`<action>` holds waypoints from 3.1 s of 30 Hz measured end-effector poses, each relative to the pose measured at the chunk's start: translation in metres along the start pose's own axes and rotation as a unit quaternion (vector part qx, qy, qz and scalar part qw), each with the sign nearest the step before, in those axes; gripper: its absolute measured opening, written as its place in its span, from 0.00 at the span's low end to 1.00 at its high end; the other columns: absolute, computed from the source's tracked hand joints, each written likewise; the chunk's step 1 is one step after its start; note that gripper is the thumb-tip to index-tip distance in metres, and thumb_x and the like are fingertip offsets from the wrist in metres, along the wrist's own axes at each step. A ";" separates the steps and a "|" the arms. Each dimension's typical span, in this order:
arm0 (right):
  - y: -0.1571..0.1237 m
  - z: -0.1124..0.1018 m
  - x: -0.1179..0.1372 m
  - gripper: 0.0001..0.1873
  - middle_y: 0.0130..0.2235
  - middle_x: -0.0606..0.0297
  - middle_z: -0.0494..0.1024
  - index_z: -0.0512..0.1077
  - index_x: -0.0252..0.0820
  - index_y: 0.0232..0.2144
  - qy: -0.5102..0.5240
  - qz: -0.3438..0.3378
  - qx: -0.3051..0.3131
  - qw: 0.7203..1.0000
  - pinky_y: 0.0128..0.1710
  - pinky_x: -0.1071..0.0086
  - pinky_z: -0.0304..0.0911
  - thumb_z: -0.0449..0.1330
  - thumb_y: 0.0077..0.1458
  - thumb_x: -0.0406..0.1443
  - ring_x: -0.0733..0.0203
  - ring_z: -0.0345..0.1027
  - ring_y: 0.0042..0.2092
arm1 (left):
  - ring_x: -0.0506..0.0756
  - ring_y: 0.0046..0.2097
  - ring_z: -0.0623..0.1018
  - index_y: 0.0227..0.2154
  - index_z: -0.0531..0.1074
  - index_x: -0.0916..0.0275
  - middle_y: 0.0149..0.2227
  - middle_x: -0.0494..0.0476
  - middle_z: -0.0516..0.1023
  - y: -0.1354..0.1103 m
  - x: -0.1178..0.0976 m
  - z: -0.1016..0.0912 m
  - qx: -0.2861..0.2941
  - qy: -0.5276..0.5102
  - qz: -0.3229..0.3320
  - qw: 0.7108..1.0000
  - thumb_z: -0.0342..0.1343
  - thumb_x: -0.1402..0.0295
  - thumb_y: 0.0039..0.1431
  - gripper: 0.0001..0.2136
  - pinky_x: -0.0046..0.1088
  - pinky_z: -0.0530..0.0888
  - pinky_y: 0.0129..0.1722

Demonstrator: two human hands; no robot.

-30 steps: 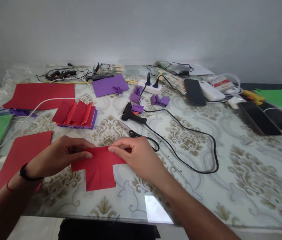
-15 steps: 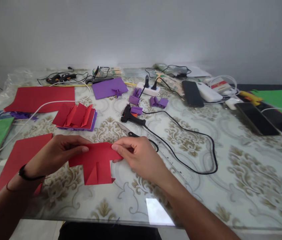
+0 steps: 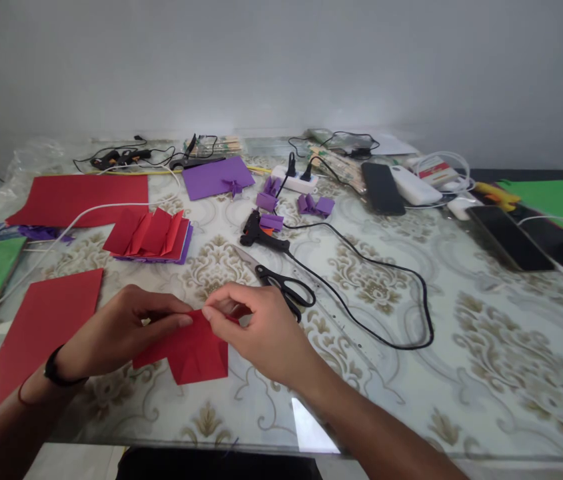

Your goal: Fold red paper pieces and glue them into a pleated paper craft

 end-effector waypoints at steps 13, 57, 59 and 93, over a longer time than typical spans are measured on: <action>-0.001 0.011 0.003 0.04 0.30 0.69 0.80 0.77 0.44 0.29 0.028 -0.019 0.008 0.999 0.33 0.70 0.68 0.64 0.56 0.31 0.63 0.71 0.32 | 0.52 0.34 0.84 0.38 0.86 0.58 0.34 0.50 0.89 -0.006 -0.020 -0.001 -0.016 -0.002 0.070 0.997 0.59 0.66 0.70 0.10 0.23 0.74 0.33; 0.001 -0.020 -0.010 0.10 0.27 0.69 0.75 0.77 0.43 0.31 0.041 0.049 -0.014 0.998 0.27 0.70 0.58 0.64 0.63 0.41 0.64 0.64 0.28 | 0.51 0.33 0.73 0.34 0.82 0.64 0.32 0.54 0.80 -0.001 0.014 -0.013 -0.045 -0.146 -0.018 0.988 0.60 0.56 0.68 0.16 0.24 0.68 0.31; 0.000 -0.021 -0.010 0.11 0.27 0.69 0.75 0.77 0.42 0.31 0.046 0.049 -0.015 0.998 0.27 0.70 0.58 0.64 0.63 0.42 0.64 0.64 0.28 | 0.52 0.34 0.74 0.36 0.82 0.64 0.33 0.55 0.81 -0.001 0.016 -0.012 -0.035 -0.156 -0.016 0.987 0.61 0.55 0.67 0.15 0.25 0.69 0.32; 0.003 -0.006 -0.001 0.06 0.30 0.68 0.80 0.78 0.43 0.32 0.002 0.015 0.044 0.999 0.32 0.72 0.65 0.63 0.60 0.36 0.65 0.71 0.31 | 0.50 0.31 0.81 0.32 0.84 0.60 0.30 0.51 0.85 -0.003 0.000 -0.013 -0.112 -0.102 0.027 0.988 0.63 0.67 0.64 0.07 0.21 0.75 0.31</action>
Point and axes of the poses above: each hand's wrist, its own y-axis towards the middle knuckle, its own z-axis out of the palm, x = y × z, the point moved 9 cm from there along y, towards the middle knuckle
